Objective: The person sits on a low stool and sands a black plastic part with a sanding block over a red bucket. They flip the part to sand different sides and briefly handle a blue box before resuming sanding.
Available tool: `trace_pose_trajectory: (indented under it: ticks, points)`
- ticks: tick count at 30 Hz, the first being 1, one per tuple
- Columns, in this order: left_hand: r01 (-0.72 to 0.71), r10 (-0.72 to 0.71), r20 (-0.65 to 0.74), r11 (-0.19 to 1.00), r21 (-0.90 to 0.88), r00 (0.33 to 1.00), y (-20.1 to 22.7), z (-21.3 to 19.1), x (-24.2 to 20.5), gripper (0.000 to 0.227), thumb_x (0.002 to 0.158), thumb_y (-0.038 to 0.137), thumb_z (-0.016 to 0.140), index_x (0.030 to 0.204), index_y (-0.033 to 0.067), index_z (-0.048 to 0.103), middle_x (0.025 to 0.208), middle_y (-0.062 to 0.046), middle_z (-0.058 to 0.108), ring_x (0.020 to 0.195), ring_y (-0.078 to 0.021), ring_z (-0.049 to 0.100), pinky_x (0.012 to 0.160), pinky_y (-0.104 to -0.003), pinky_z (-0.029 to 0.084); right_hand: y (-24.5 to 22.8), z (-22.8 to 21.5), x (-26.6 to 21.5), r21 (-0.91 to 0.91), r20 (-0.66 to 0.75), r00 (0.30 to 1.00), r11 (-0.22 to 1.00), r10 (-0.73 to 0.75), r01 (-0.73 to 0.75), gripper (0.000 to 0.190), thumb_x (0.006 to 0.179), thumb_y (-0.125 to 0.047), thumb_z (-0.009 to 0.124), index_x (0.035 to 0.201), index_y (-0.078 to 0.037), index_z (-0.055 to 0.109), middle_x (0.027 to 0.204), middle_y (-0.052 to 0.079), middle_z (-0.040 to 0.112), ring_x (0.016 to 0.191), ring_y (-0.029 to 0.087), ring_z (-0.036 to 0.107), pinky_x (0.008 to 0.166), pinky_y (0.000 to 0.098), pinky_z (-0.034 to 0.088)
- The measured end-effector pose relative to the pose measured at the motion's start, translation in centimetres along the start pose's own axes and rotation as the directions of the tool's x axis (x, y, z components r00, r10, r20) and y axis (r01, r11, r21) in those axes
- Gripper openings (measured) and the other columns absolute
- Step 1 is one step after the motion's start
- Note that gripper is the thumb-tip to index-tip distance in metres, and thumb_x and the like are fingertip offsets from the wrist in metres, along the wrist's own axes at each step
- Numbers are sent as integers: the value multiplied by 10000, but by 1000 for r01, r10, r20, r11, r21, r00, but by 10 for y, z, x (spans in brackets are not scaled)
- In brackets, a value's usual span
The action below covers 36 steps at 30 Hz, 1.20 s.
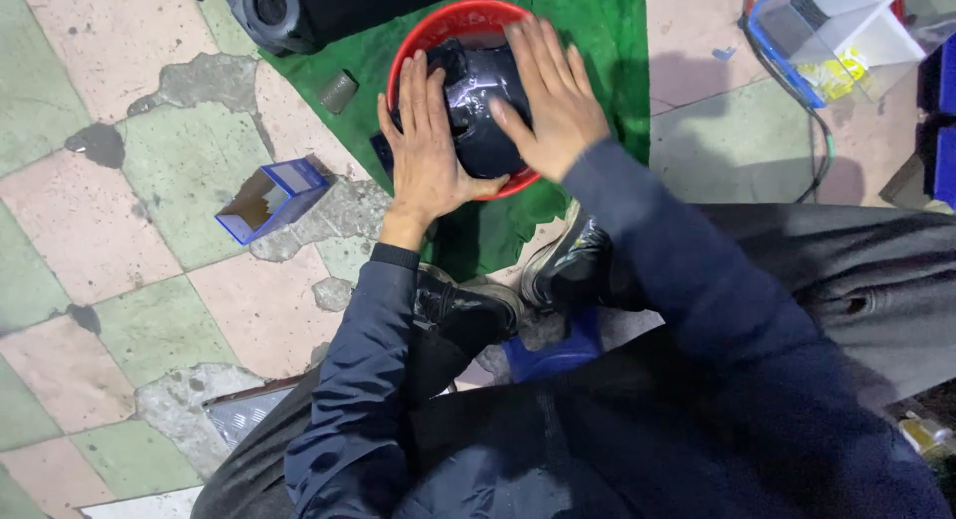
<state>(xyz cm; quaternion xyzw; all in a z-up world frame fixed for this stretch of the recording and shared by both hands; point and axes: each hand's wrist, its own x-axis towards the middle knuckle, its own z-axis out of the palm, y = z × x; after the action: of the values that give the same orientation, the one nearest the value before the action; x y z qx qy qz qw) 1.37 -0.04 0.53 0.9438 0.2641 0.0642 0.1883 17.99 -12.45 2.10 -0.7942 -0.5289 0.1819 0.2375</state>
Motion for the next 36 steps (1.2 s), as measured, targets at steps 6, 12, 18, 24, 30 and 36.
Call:
trace_pose_trajectory:
  ticks: [6, 12, 18, 24, 30, 36]
  points:
    - [-5, 4, -24, 1000, -16, 1000, 3, -2, -2, 1455, 505, 752, 983, 1554, 3, 308, 1667, -241, 185, 1583, -367, 183, 1262, -650, 58, 3, -9, -58, 81, 39, 998, 995, 52, -55, 766, 1066, -348, 501, 1632, 1, 122, 1711, 208, 78, 1595, 327, 52, 1289, 554, 134]
    - [-10, 9, -39, 1000, -16, 999, 7, -9, 1, 1408, 545, 716, 971, 1538, -31, 309, 1651, -267, 201, 1570, -399, 207, 1263, -629, 62, -5, -4, -58, 169, -56, 993, 981, 102, -91, 817, 1069, -380, 562, 1618, 27, 115, 1692, 279, 98, 1592, 426, 85, 1307, 518, 123]
    - [3, -2, -19, 998, 61, 1000, 2, -2, 0, 1466, 584, 768, 1018, 1579, -4, 269, 1681, -230, 166, 1596, -361, 192, 1286, -602, 67, -4, -1, -58, 110, -170, 982, 992, 86, -68, 807, 1057, -314, 649, 1605, 30, 168, 1656, 295, 185, 1560, 458, 265, 1288, 502, 280]
    - [-21, 25, -49, 997, 80, 998, 1, 0, -4, 1477, 611, 714, 1079, 1589, -11, 244, 1694, -222, 134, 1612, -351, 129, 1292, -605, 82, 13, 30, -86, 68, -103, 965, 970, 240, -234, 869, 1114, -496, 502, 1622, 32, 34, 1699, 273, 38, 1609, 420, 84, 1321, 561, 122]
    - [-25, 30, -75, 997, 68, 997, 4, -2, -5, 1457, 554, 684, 1071, 1576, 4, 286, 1683, -205, 171, 1598, -351, 175, 1280, -592, 114, -3, 29, -117, 76, -158, 948, 961, 276, -267, 891, 1087, -519, 520, 1616, 45, 77, 1694, 269, 79, 1602, 404, 109, 1314, 521, 141]
    - [-29, 38, -74, 992, 126, 997, -2, 5, -7, 1463, 610, 681, 1070, 1605, 12, 233, 1692, -215, 147, 1607, -362, 189, 1284, -608, 130, 27, 53, -92, 94, -178, 917, 933, 358, -346, 952, 1103, -562, 559, 1623, 26, 20, 1697, 279, 11, 1619, 403, 98, 1330, 512, 120]
